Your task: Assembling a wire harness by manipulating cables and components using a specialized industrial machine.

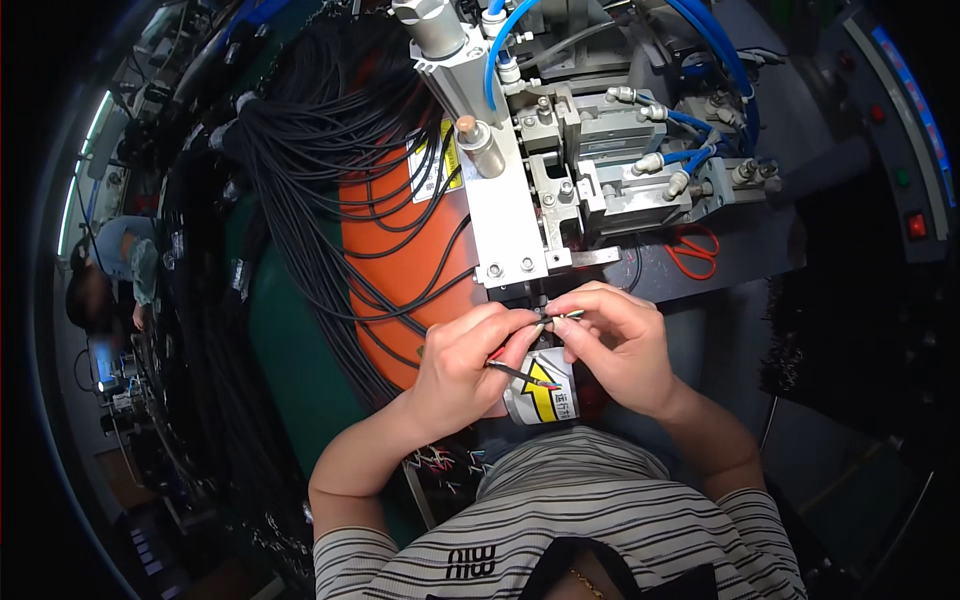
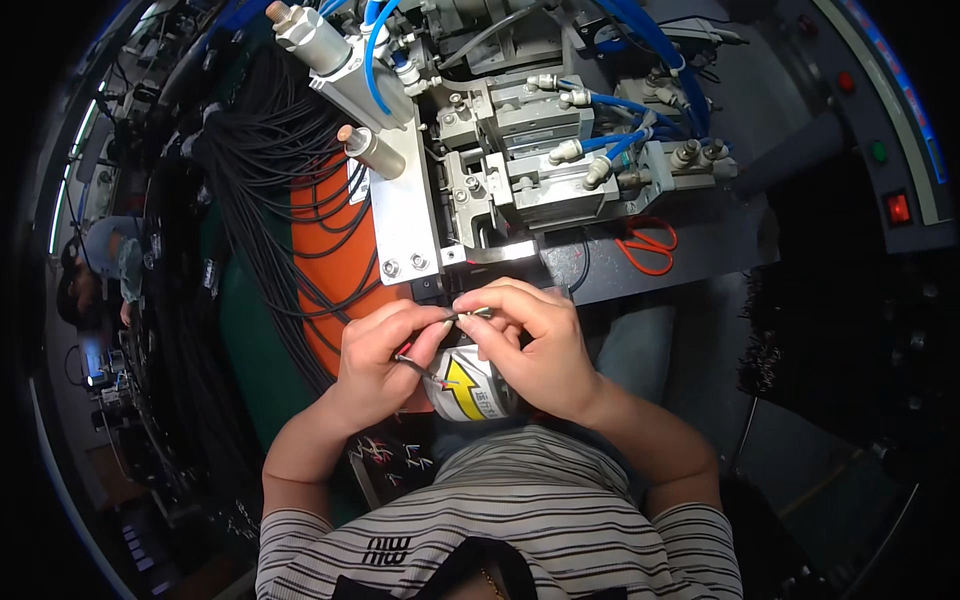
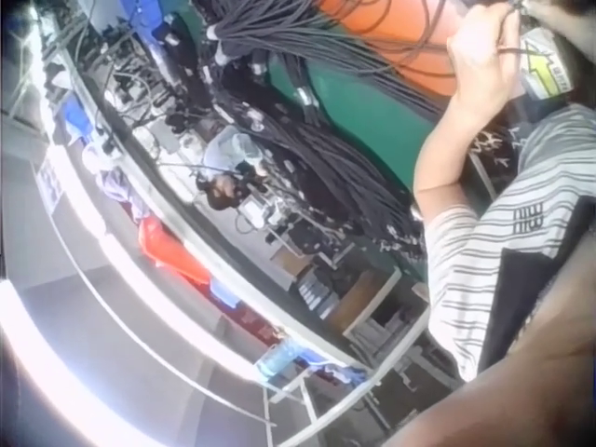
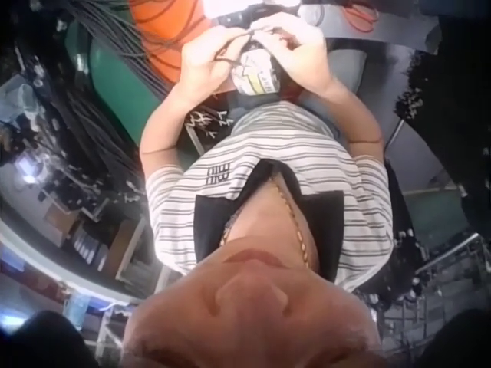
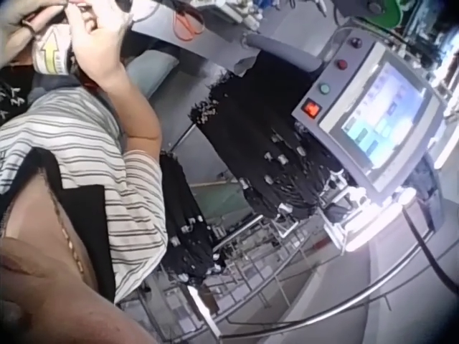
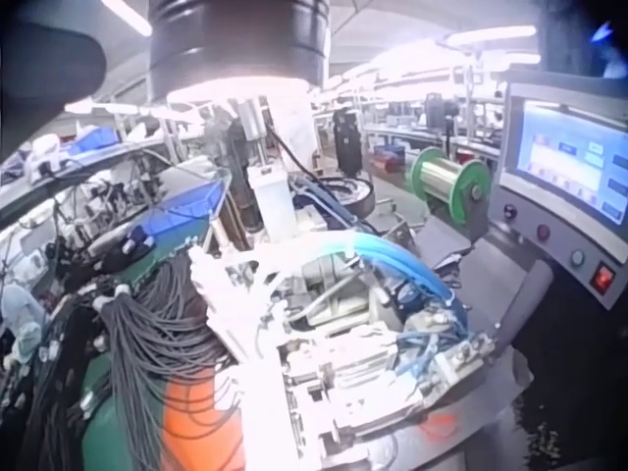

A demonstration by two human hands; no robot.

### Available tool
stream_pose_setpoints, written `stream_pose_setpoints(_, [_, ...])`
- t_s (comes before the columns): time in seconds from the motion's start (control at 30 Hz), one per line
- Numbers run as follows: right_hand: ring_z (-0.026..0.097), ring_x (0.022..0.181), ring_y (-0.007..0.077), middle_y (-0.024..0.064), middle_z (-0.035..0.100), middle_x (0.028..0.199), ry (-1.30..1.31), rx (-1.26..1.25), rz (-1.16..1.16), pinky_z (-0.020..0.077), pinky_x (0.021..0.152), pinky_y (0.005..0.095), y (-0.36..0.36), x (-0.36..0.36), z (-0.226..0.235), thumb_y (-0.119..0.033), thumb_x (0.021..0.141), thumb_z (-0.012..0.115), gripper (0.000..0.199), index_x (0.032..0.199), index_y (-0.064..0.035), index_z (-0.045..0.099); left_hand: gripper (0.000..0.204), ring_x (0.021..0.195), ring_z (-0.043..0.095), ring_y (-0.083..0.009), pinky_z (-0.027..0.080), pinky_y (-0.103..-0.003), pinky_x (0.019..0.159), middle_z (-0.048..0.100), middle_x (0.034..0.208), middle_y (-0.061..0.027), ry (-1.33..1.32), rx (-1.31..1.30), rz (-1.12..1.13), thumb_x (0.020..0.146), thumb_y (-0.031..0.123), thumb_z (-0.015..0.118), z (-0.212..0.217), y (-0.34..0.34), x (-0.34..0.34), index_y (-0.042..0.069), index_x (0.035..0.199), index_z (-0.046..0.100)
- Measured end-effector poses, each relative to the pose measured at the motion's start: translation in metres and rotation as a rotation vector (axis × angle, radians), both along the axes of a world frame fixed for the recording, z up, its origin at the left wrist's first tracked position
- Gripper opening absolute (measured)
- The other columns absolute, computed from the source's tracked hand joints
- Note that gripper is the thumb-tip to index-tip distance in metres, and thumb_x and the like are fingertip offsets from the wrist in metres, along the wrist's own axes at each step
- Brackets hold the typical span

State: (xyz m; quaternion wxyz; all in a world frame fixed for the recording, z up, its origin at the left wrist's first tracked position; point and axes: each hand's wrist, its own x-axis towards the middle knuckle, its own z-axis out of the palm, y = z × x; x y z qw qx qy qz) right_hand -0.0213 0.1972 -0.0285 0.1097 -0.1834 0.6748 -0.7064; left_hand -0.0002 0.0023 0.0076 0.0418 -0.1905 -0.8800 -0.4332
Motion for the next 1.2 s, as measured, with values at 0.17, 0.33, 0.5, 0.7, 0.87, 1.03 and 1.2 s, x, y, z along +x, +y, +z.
stream_pose_setpoints(0.17, [0.062, 0.063, 0.0098, 0.0101, 0.069, 0.098, -0.523, -0.353, 0.099, 0.0438, 0.050, 0.0173, 0.006, -0.006, 0.002, -0.002, 0.094, 0.060, 0.025, 0.118, 0.0039, 0.061, 0.011, 0.064, 0.062, -0.0138, 0.048, -0.027, 0.055, 0.064, 0.074, -0.0087, -0.228, 0.172, 0.026, 0.091, 0.004, 0.065, -0.007, -0.005, 0.003, -0.003, 0.099, 0.066])
stream_pose_setpoints(0.33, [0.063, 0.068, 0.0078, 0.0076, 0.065, 0.097, -0.653, -0.473, 0.282, 0.0443, 0.053, 0.0163, 0.012, -0.015, -0.001, 0.000, 0.093, 0.063, 0.023, 0.116, 0.0037, 0.062, 0.012, 0.064, 0.061, -0.0080, 0.049, -0.023, 0.058, 0.065, 0.071, -0.0044, -0.488, 0.374, -0.068, 0.096, 0.005, 0.059, -0.004, -0.012, -0.002, -0.003, 0.101, 0.066])
stream_pose_setpoints(0.5, [0.063, 0.064, 0.0108, 0.0103, 0.063, 0.098, -0.439, -0.336, 0.300, 0.0452, 0.050, 0.0178, 0.008, -0.016, -0.007, 0.001, 0.089, 0.067, 0.018, 0.106, 0.0036, 0.064, 0.012, 0.063, 0.064, -0.0107, 0.052, -0.024, 0.060, 0.068, 0.072, -0.0048, -0.358, 0.285, -0.204, 0.096, 0.004, 0.060, -0.009, -0.010, -0.005, -0.003, 0.103, 0.067])
stream_pose_setpoints(0.7, [0.063, 0.065, 0.0101, 0.0104, 0.062, 0.096, -0.502, -0.432, 0.351, 0.0477, 0.053, 0.0181, 0.009, -0.022, 0.008, 0.006, 0.083, 0.071, 0.012, 0.093, 0.0032, 0.065, 0.014, 0.068, 0.068, -0.0150, 0.053, -0.028, 0.060, 0.069, 0.076, -0.0070, -0.469, 0.337, -0.196, 0.093, 0.007, 0.064, -0.007, -0.016, -0.006, -0.001, 0.103, 0.068])
stream_pose_setpoints(0.87, [0.062, 0.066, 0.0103, 0.0110, 0.063, 0.095, -0.193, -0.306, 0.233, 0.0478, 0.054, 0.0192, 0.002, -0.016, -0.005, 0.007, 0.081, 0.072, 0.014, 0.093, 0.0041, 0.066, 0.016, 0.062, 0.066, -0.0213, 0.051, -0.032, 0.054, 0.064, 0.069, -0.0092, -0.200, 0.089, -0.183, 0.088, 0.005, 0.067, -0.001, -0.005, -0.002, -0.001, 0.103, 0.066])
stream_pose_setpoints(1.03, [0.061, 0.072, 0.0128, 0.0120, 0.063, 0.095, 0.359, 0.047, -0.115, 0.0495, 0.059, 0.0252, -0.013, 0.000, 0.003, 0.003, 0.081, 0.073, 0.020, 0.100, 0.0059, 0.067, 0.012, 0.053, 0.060, -0.0271, 0.047, -0.036, 0.047, 0.057, 0.063, -0.0101, 0.148, -0.129, -0.043, 0.082, 0.003, 0.068, -0.002, 0.004, 0.005, 0.000, 0.093, 0.062])
stream_pose_setpoints(1.2, [0.063, 0.081, 0.0172, 0.0146, 0.062, 0.103, 0.572, 0.156, -0.113, 0.0529, 0.070, 0.0301, -0.010, 0.005, -0.001, -0.009, 0.096, 0.059, 0.026, 0.116, 0.0065, 0.064, 0.009, 0.051, 0.059, -0.0241, 0.046, -0.033, 0.048, 0.059, 0.065, -0.0090, 0.083, -0.090, -0.077, 0.084, 0.001, 0.066, -0.003, 0.000, 0.005, 0.000, 0.091, 0.061])
